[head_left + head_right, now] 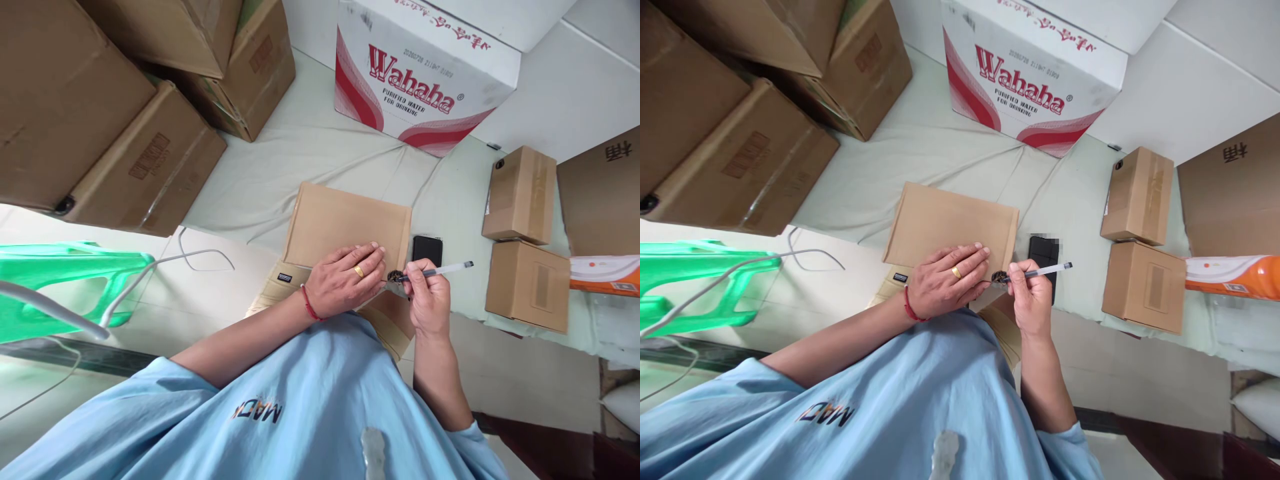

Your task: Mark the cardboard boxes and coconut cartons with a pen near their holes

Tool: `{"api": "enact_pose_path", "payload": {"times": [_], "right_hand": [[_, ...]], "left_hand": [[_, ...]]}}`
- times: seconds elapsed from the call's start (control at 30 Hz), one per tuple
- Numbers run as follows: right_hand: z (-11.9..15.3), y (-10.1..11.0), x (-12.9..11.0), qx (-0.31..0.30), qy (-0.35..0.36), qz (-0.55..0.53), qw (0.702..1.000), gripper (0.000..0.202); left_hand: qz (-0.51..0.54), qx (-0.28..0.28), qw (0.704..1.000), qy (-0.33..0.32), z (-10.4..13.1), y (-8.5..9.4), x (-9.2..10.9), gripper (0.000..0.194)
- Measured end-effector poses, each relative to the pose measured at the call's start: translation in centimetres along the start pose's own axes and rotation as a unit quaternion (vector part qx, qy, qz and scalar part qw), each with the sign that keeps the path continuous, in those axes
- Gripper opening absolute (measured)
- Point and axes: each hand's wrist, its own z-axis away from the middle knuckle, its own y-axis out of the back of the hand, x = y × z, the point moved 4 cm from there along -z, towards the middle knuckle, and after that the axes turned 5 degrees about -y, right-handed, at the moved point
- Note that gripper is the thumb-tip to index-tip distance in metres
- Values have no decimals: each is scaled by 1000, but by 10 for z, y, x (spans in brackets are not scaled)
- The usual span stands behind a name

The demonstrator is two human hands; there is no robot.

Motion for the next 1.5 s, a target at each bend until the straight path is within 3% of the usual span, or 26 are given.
{"api": "enact_pose_path", "payload": {"times": [0.5, 0.6, 0.73, 0.83, 0.97, 1.03, 1.1, 1.2, 1.33, 1.5], "right_hand": [[1, 6, -3, 8, 13, 28, 999, 42], [-1, 22, -5, 62, 19, -11, 998, 41], [-8, 66, 4, 153, 18, -37, 987, 51], [-17, 101, 25, 149, -47, 109, 982, 57], [-25, 131, 60, 85, -173, 382, 904, 62], [-29, 137, 69, 82, -193, 423, 881, 61], [-32, 142, 71, 96, -194, 429, 877, 59], [-34, 148, 64, 150, -189, 445, 863, 54], [-24, 140, 51, 227, -135, 453, 852, 67], [2, 79, 54, 153, 4, 497, 854, 97]], "left_hand": [[-13, 12, 1000, -1, -2, 2, 0, 24], [-16, 7, 1000, -3, -1, 1, 0, 23], [-21, 4, 1000, -3, 1, -1, 0, 23], [-18, 8, 1000, -1, 0, -1, 0, 22], [-12, 12, 1000, -1, 0, 0, 0, 22], [-14, 9, 1000, -2, 0, -1, 0, 22], [-16, 5, 1000, -3, 1, -1, 0, 22], [-18, 3, 1000, -1, 1, -1, 0, 22], [-18, 18, 1000, -2, -1, 1, 0, 22], [-14, 15, 1000, 0, -1, 0, 0, 22]]}}
